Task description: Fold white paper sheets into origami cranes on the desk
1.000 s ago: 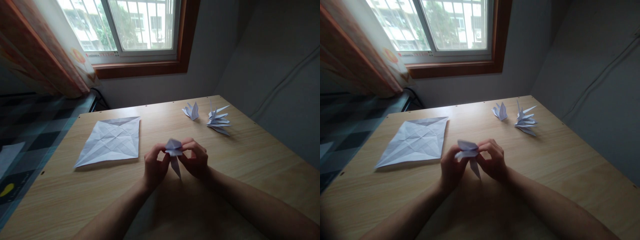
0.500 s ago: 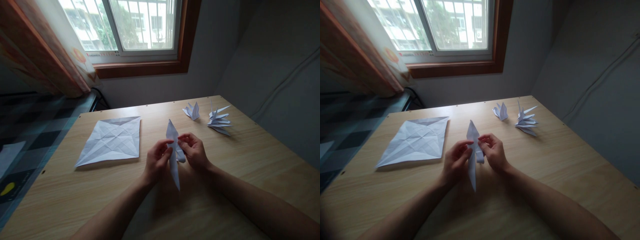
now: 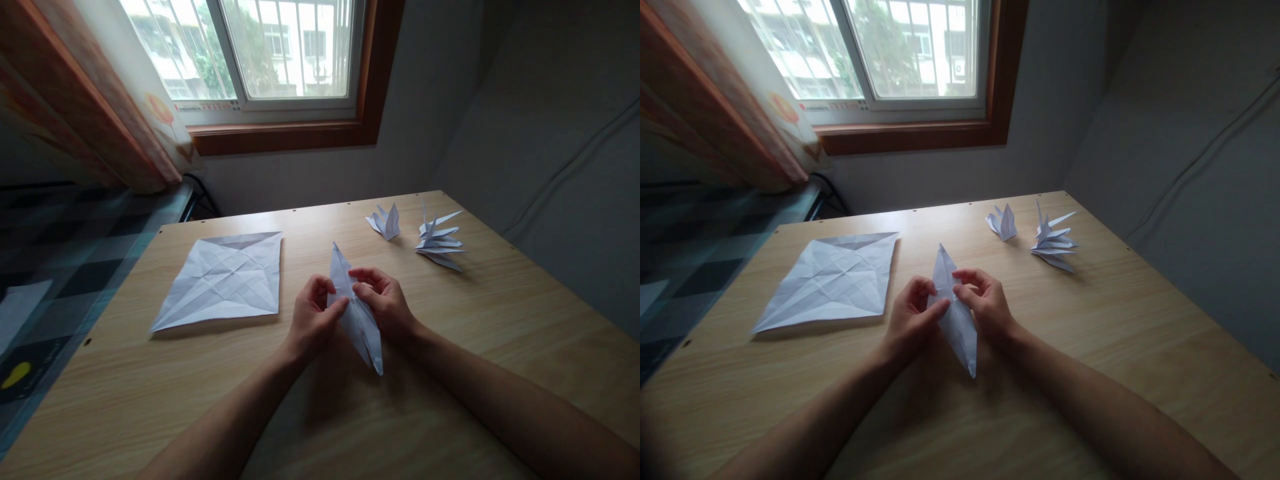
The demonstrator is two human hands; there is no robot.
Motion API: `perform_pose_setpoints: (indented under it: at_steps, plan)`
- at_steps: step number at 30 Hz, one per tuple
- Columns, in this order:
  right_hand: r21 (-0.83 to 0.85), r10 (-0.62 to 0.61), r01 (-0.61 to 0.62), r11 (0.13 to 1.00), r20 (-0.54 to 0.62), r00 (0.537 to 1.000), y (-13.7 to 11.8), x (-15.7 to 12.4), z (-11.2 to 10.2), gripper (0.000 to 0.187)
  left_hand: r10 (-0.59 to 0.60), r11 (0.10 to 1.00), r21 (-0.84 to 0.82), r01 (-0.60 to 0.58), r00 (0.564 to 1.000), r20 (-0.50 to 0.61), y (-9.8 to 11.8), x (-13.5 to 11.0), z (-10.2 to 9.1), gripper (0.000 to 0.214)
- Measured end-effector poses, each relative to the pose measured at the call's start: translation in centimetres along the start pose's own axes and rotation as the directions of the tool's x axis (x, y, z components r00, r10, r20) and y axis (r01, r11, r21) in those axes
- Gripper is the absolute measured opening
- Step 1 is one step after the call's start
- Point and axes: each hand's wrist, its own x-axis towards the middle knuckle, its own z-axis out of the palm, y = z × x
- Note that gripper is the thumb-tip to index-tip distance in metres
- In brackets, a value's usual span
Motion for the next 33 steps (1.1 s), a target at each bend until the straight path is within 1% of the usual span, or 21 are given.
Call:
perform_pose_setpoints:
  at_steps: [3,5,7,10,13,15,17,19,22,25,27,31,33]
  plan:
    - [-0.014,-0.033,0.034,0.999,0.09,0.995,0.2,-0.2,0.0,0.05,0.0,0.998,-0.057,-0.002,1.0,-0.027,-0.3,0.1,0.0,0.039]
    - [-0.031,-0.076,0.08,0.996,0.111,0.991,0.3,-0.2,0.1,0.054,-0.001,0.996,-0.087,-0.002,0.999,-0.037,-0.4,0.2,0.0,0.042]
    - [-0.039,-0.103,0.107,0.994,0.098,0.99,0.3,-0.3,0.2,0.048,-0.014,0.995,-0.104,0.01,0.999,-0.044,-0.3,0.3,0.0,0.048]
    - [-0.037,-0.101,0.103,0.994,0.044,0.994,0.3,-0.3,0.1,0.035,-0.037,0.994,-0.109,0.03,0.997,-0.065,-0.2,0.3,0.0,0.058]
    - [-0.01,-0.071,0.071,0.997,0.022,0.997,0.3,-0.1,-0.1,0.032,-0.055,0.99,-0.132,0.044,0.996,-0.076,0.0,0.2,0.1,0.065]
    - [0.02,-0.038,0.038,0.999,0.032,0.999,0.3,0.0,-0.2,0.035,-0.059,0.988,-0.148,0.049,0.996,-0.067,0.1,0.2,0.1,0.061]
    - [0.04,-0.012,0.01,0.999,0.041,0.999,0.3,0.1,-0.3,0.037,-0.055,0.987,-0.152,0.049,0.998,-0.039,0.0,0.2,0.1,0.049]
    - [0.059,-0.005,0.001,0.998,0.059,0.998,0.3,0.2,-0.3,0.035,-0.042,0.987,-0.158,0.039,0.999,-0.011,0.0,0.2,0.1,0.039]
    - [0.068,-0.003,-0.005,0.998,0.116,0.993,0.1,0.2,-0.2,0.028,-0.029,0.984,-0.177,0.032,0.999,0.021,-0.2,0.1,0.1,0.031]
    - [0.045,0.03,-0.037,0.998,0.15,0.988,-0.4,0.1,-0.2,0.024,-0.027,0.979,-0.199,0.038,0.998,0.056,-0.2,0.1,0.0,0.027]
    - [0.052,0.049,-0.059,0.997,0.175,0.983,-0.7,0.0,-0.2,0.025,-0.033,0.98,-0.192,0.048,0.996,0.08,-0.2,0.1,-0.1,0.025]
    - [0.102,0.059,-0.092,0.991,0.283,0.957,-0.9,-0.1,-0.3,0.032,-0.078,0.988,-0.126,0.092,0.991,0.108,0.1,0.0,-0.2,0.024]
    - [0.129,0.08,-0.128,0.983,0.324,0.943,-0.9,-0.1,-0.4,0.031,-0.102,0.989,-0.096,0.113,0.989,0.105,0.2,-0.1,-0.3,0.024]
